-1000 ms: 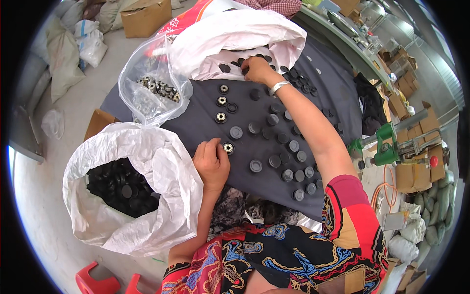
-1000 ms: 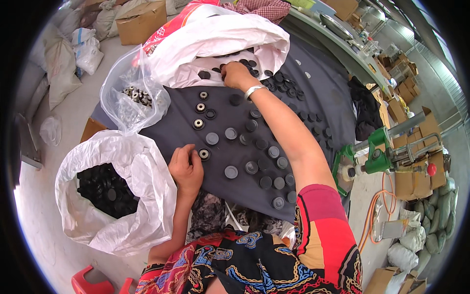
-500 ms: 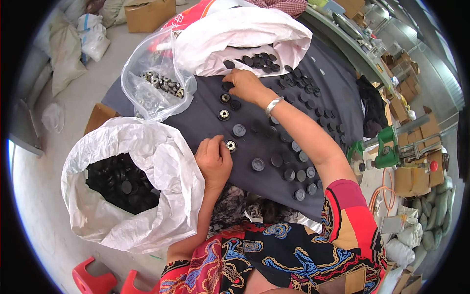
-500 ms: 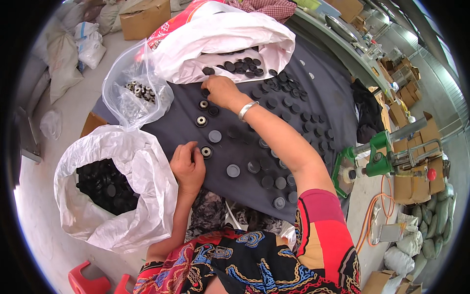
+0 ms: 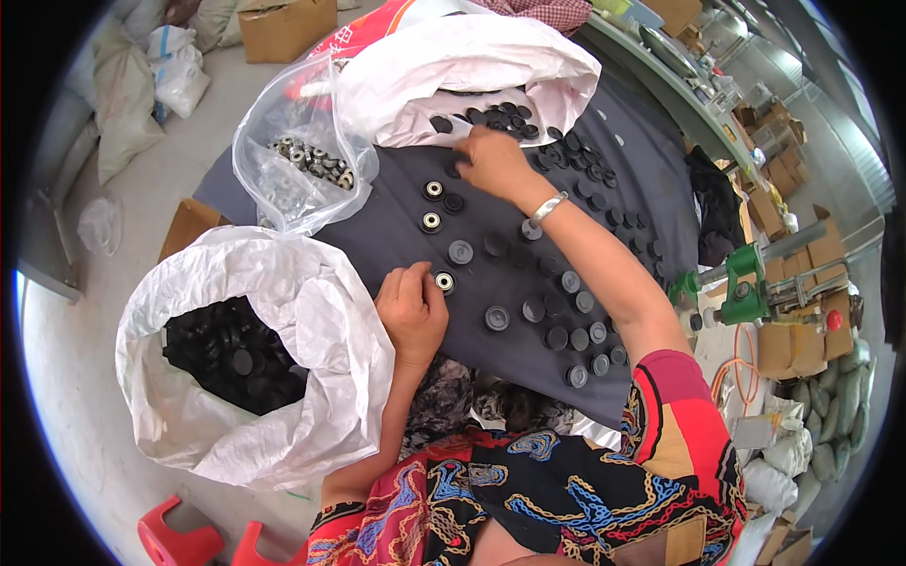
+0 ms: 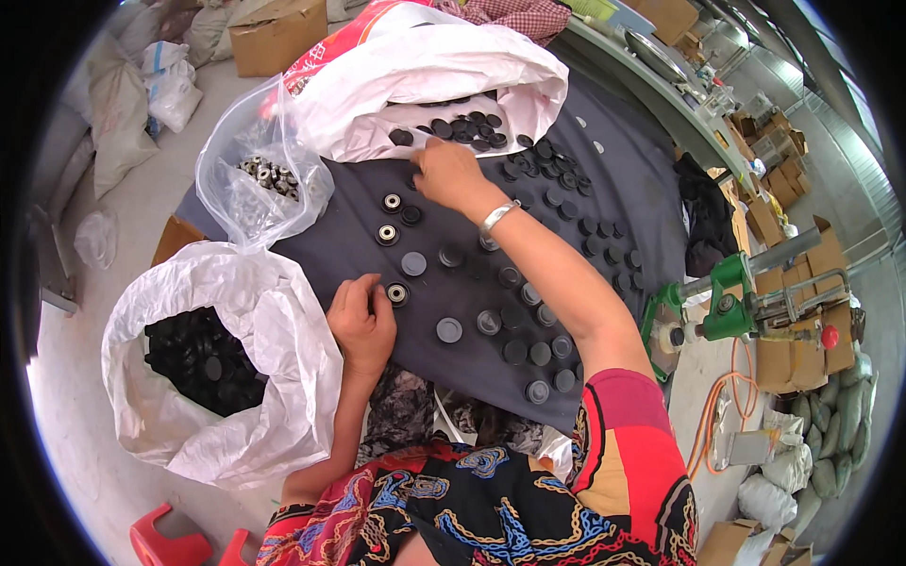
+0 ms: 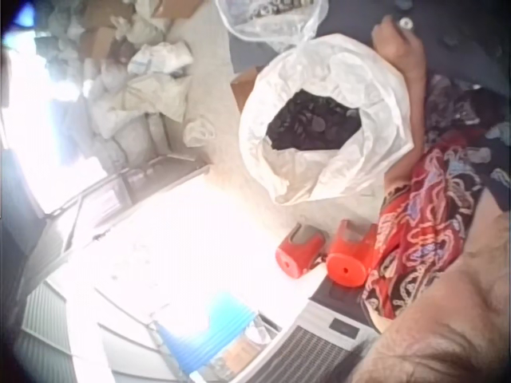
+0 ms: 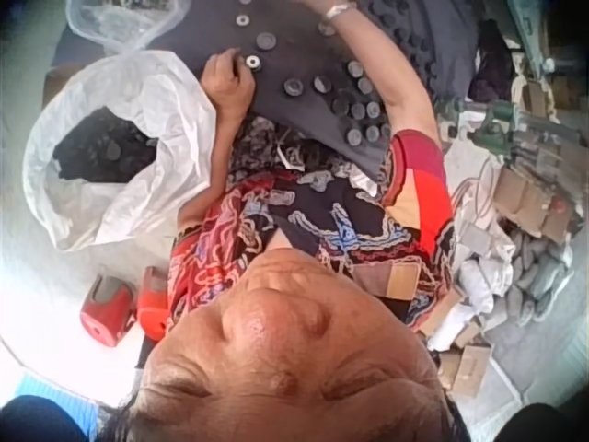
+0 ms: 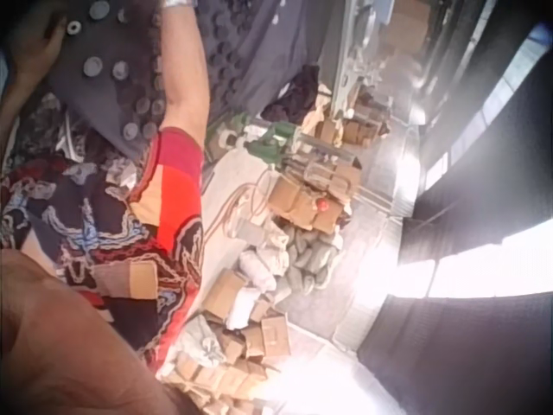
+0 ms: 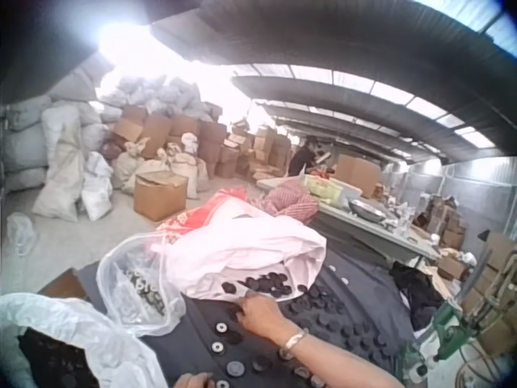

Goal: The person sorts small black circular objects, likely washers or bottle caps, on a gray table. They pick up items from a white bag and arrange them into neat rows on the table surface.

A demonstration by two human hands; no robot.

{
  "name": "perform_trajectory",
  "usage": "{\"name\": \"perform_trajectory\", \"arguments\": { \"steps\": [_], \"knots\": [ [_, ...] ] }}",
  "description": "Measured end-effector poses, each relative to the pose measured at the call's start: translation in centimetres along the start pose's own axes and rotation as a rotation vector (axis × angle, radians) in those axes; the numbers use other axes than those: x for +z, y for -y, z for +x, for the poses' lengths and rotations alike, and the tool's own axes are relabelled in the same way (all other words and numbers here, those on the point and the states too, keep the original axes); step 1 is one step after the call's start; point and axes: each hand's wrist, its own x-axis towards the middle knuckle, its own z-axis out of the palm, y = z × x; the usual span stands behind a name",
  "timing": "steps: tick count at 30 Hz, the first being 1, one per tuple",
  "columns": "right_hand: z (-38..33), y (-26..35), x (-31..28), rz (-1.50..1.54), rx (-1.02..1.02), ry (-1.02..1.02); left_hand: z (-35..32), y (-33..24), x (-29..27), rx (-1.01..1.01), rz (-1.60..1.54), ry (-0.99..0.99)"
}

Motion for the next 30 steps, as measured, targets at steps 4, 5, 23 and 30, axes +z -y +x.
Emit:
{"name": "perform_trajectory", "arguments": {
  "steps": [4, 5, 23, 30],
  "knots": [
    [2.8, -0.9, -1.1, 0.040, -0.131, -0.117, 0.0, -0.1, 0.0, -0.002, 0.007, 0.018],
    [3.6, -1.4, -0.5, 0.042, -0.218, -0.141, 0.0, -0.2, 0.0, -0.011, 0.009, 0.020],
    [7.7, -4.9, 3.2, 0.643, 0.265, -0.119, 0.1, -0.2, -0.1, -0.002, 0.001, -0.002],
    [6.0, -3.3, 1.7, 0.071, 0.241, -0.290, -0.1, -0.1, -0.1, -0.024, 0.008, 0.011]
  ]
}}
